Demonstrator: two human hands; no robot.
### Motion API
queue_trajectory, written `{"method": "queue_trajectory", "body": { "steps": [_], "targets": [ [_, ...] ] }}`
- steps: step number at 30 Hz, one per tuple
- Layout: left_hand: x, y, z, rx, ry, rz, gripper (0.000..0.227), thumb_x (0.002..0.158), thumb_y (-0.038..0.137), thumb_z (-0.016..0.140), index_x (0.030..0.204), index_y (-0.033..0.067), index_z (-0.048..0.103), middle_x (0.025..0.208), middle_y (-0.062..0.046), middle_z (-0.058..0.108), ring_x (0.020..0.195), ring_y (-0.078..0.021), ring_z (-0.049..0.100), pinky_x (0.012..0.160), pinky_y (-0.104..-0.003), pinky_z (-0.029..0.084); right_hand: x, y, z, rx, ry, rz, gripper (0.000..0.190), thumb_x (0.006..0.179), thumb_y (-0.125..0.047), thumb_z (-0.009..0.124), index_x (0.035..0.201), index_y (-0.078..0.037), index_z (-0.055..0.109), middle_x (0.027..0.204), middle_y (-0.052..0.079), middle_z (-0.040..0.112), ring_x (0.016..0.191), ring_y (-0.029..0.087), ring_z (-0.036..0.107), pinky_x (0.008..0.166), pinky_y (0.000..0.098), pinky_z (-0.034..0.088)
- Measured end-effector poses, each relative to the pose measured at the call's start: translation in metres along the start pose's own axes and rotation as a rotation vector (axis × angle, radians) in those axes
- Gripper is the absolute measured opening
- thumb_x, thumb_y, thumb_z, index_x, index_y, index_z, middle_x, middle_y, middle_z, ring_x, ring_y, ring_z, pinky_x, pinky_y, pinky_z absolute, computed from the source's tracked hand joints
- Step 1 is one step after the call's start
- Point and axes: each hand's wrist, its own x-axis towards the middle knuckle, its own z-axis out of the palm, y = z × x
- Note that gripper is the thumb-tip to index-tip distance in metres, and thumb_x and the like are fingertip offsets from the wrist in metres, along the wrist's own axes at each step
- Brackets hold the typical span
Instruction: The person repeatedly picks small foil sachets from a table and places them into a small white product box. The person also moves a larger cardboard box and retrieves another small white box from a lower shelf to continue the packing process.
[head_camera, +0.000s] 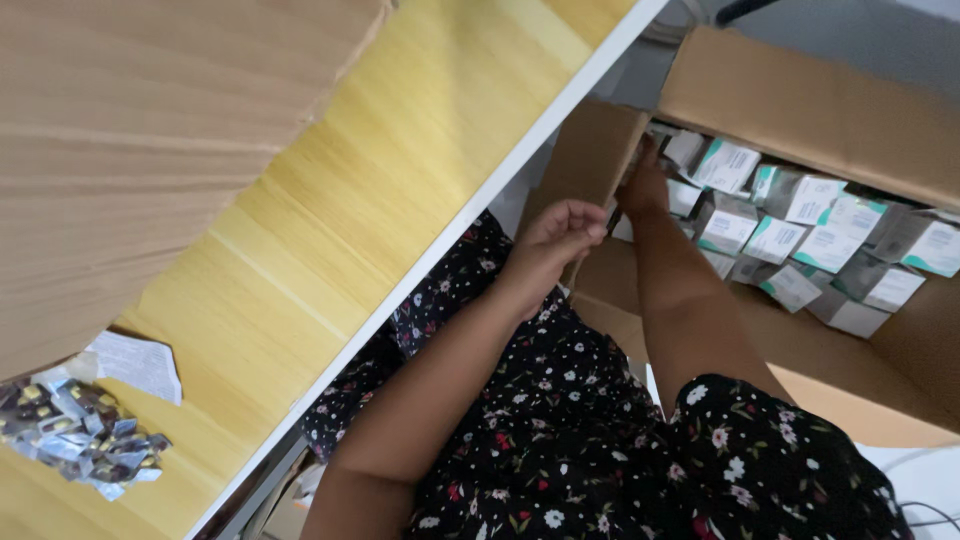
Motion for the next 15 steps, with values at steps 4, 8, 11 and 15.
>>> {"method": "queue_trajectory", "body": {
  "steps": [4, 8, 11, 15],
  "targets": [
    [0.001, -0.004, -0.004, -0.027, 0.021, -0.03, 0.023, 0.101, 0.021, 0.065, 0.12, 0.0082, 0.064, 0.108, 0.0, 0.067, 0.101, -0.0098, 0.062, 0.089, -0.026, 0.049, 0.008, 0.007, 0.002, -0.004, 0.19, -0.135, 0.068, 0.095, -0.029, 0.082, 0.146, -0.007, 0.042, 0.134, 0.027, 0.063, 0.123, 0.048, 0.06, 0.104, 0.053, 0.046],
    [0.003, 0.0, -0.004, -0.04, 0.025, -0.047, 0.024, 0.101, 0.021, 0.064, 0.121, 0.0091, 0.062, 0.108, 0.001, 0.066, 0.101, -0.008, 0.062, 0.088, -0.025, 0.048, 0.021, -0.006, 0.005, 0.176, 0.126, -0.067, 0.062, 0.092, -0.035, 0.08, 0.133, -0.004, 0.045, 0.13, 0.023, 0.067, 0.122, 0.039, 0.065, 0.102, 0.0457, 0.051],
    [0.007, -0.001, -0.001, -0.03, 0.021, -0.041, 0.023, 0.101, 0.021, 0.064, 0.121, 0.0087, 0.062, 0.107, 0.001, 0.067, 0.1, -0.0079, 0.063, 0.087, -0.025, 0.048, 0.011, -0.001, 0.001, 0.13, 0.149, -0.06, 0.075, 0.081, -0.034, 0.086, 0.133, -0.001, 0.042, 0.13, 0.024, 0.063, 0.121, 0.039, 0.062, 0.101, 0.0456, 0.05],
    [0.012, -0.002, -0.002, -0.008, 0.033, -0.038, 0.023, 0.101, 0.02, 0.064, 0.121, 0.0086, 0.063, 0.104, 0.001, 0.067, 0.097, -0.0078, 0.063, 0.084, -0.024, 0.049, -0.014, -0.005, -0.016, 0.031, 0.053, -0.138, 0.093, 0.071, -0.034, 0.094, 0.138, 0.0, 0.039, 0.136, 0.026, 0.055, 0.123, 0.043, 0.055, 0.102, 0.0473, 0.046]
  ]
}}
